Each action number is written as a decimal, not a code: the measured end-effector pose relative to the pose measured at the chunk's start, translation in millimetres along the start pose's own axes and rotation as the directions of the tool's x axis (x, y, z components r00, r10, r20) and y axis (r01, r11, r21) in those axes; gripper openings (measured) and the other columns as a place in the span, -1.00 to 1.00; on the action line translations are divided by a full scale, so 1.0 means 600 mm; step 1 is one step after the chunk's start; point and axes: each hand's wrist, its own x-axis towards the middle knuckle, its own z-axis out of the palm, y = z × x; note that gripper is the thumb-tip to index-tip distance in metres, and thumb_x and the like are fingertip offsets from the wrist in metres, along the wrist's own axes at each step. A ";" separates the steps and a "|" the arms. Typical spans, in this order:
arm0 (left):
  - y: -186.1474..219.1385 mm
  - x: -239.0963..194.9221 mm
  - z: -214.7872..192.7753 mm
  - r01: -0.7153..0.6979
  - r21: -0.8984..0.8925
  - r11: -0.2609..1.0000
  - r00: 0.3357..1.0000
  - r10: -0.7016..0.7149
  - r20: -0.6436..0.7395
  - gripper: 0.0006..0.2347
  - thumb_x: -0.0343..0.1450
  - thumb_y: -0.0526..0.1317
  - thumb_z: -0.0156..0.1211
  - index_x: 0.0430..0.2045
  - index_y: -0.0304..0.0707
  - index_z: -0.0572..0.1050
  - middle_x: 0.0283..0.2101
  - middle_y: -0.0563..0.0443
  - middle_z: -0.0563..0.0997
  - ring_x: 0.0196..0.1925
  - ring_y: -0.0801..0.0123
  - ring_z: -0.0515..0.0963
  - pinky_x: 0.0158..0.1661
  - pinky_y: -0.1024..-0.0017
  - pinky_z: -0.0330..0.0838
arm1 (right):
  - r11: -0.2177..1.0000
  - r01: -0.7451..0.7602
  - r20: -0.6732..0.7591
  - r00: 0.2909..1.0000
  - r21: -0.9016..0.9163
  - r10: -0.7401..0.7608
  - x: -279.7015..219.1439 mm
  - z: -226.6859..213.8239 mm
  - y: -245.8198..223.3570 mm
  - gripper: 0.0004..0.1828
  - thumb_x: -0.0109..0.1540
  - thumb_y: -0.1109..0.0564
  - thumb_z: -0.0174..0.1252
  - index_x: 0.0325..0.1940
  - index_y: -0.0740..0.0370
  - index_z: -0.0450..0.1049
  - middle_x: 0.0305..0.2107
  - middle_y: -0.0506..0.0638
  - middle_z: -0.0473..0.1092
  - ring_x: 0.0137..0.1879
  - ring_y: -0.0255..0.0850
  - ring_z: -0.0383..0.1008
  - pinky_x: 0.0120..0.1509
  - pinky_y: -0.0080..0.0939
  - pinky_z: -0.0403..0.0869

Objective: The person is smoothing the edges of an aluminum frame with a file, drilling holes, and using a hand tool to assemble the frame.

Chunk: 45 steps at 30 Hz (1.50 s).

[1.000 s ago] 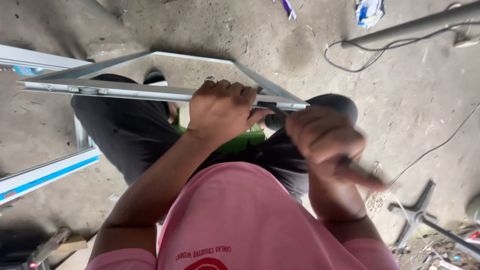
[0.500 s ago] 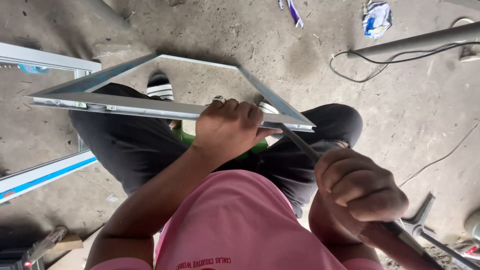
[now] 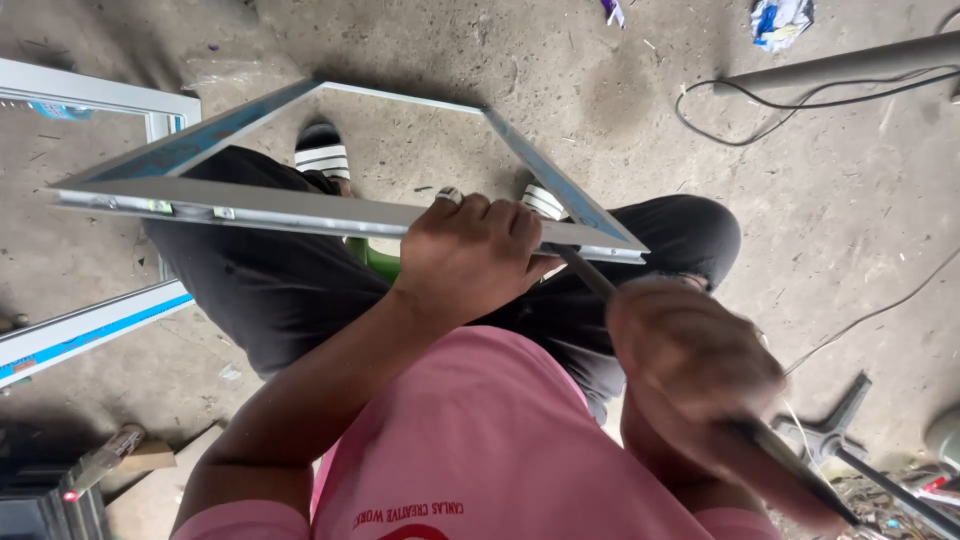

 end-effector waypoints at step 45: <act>0.003 0.027 0.011 0.009 0.071 0.997 0.999 -0.007 -0.042 -0.50 0.54 0.32 -0.04 -0.39 -0.11 0.59 -0.50 0.14 0.50 -0.52 0.33 0.46 -0.47 0.29 0.33 | 0.178 -0.454 -0.312 0.800 -0.873 0.512 -0.060 -0.110 -0.156 -0.78 -0.20 0.45 0.16 -0.61 0.21 0.37 -0.57 -0.43 0.25 -0.55 -0.81 0.04 -0.50 -0.74 -0.06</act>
